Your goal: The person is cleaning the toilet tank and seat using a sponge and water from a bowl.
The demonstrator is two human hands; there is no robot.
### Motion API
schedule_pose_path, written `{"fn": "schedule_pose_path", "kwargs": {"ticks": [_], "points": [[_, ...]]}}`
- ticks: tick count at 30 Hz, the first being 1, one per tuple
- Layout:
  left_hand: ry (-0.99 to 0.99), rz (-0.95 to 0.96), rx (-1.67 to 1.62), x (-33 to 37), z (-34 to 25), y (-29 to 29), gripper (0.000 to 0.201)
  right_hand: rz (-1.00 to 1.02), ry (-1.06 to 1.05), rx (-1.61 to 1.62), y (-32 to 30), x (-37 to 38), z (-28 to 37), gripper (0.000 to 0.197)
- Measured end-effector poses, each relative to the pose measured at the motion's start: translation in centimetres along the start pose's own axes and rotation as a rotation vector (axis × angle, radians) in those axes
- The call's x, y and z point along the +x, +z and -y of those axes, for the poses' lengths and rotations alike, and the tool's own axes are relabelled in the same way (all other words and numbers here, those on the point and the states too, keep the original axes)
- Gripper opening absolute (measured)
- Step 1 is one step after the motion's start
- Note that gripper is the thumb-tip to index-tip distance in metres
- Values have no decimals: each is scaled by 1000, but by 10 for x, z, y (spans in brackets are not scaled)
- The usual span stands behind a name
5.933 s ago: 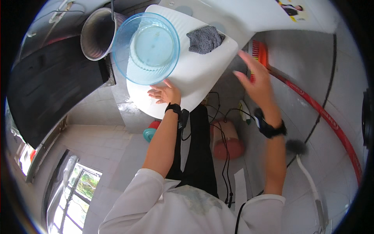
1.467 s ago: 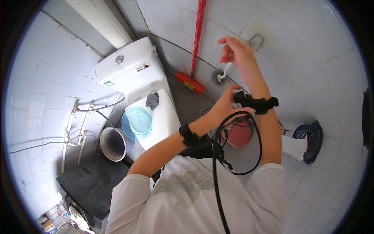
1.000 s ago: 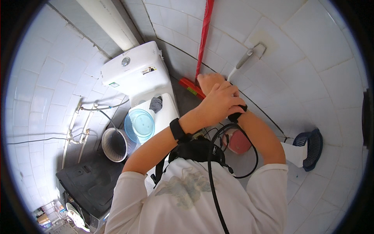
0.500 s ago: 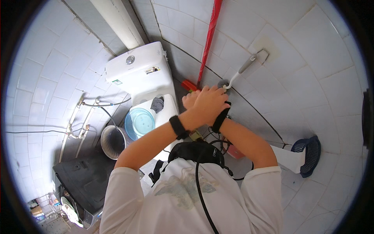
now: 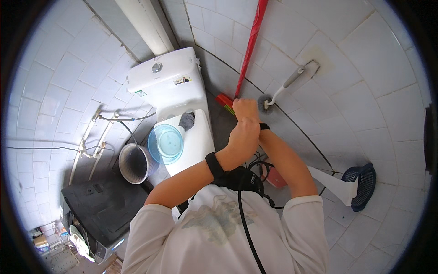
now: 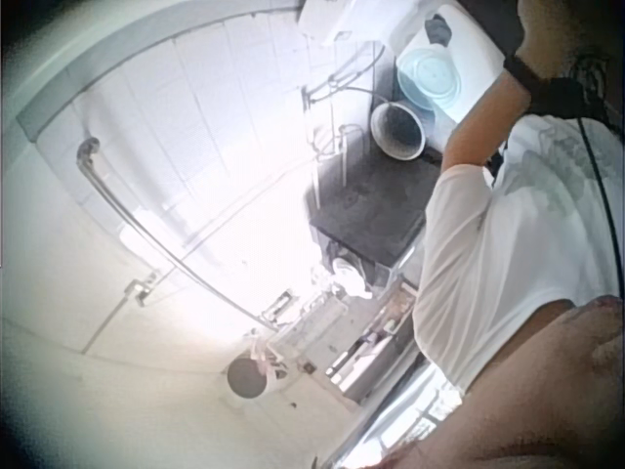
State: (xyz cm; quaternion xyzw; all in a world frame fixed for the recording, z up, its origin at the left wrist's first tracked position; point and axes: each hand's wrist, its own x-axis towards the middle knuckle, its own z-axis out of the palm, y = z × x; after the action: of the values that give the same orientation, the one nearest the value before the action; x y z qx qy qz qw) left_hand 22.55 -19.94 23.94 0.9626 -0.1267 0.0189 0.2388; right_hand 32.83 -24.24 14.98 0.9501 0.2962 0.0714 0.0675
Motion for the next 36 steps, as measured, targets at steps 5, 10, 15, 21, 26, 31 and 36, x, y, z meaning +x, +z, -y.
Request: {"fn": "schedule_pose_path", "kwargs": {"ticks": [5,10,15,21,26,31,36], "points": [[-198,59,-111,1,15,-3,16,143,-10,169,-1,-8,0,11],[-201,-85,-260,12,28,-16,10,325,147,353,-17,-14,-1,17],[-244,-162,-315,15,37,-23,9,408,318,466,-28,-3,1,20],[-235,-141,-277,8,45,-21,8,530,407,689,-9,3,4,25],[-382,-197,-383,3,8,-8,23,291,490,901,8,22,-4,25],[-381,-321,-436,-2,25,-1,31,278,770,1684,1,20,11,26],[-366,-221,-470,-6,50,6,23,114,610,1363,29,-14,16,27]]}}
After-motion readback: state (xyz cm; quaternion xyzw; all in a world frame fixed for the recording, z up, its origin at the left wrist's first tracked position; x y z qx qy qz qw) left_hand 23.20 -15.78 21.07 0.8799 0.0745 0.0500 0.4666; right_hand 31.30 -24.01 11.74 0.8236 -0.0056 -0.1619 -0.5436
